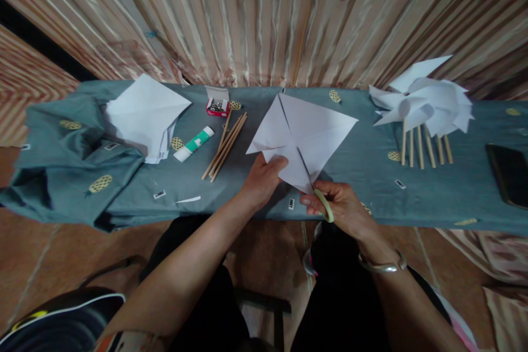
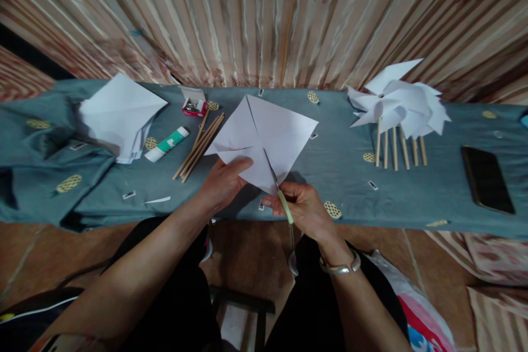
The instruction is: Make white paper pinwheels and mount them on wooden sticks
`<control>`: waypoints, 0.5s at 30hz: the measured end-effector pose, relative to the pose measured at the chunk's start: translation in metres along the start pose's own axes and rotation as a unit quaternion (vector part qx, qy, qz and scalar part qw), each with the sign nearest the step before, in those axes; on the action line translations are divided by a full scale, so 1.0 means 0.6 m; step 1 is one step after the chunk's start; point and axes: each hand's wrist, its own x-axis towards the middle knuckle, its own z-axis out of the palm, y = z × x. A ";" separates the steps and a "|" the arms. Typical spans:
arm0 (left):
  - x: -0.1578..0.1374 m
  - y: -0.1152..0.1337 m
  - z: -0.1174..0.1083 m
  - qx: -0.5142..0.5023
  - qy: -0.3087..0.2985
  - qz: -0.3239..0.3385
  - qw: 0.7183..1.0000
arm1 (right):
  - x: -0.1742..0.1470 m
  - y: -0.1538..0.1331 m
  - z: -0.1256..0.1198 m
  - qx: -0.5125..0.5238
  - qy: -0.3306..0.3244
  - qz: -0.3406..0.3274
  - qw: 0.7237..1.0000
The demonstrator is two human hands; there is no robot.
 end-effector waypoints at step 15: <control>0.013 0.007 0.001 -0.012 0.025 0.011 1.000 | -0.004 -0.010 0.003 0.000 -0.017 0.037 0.999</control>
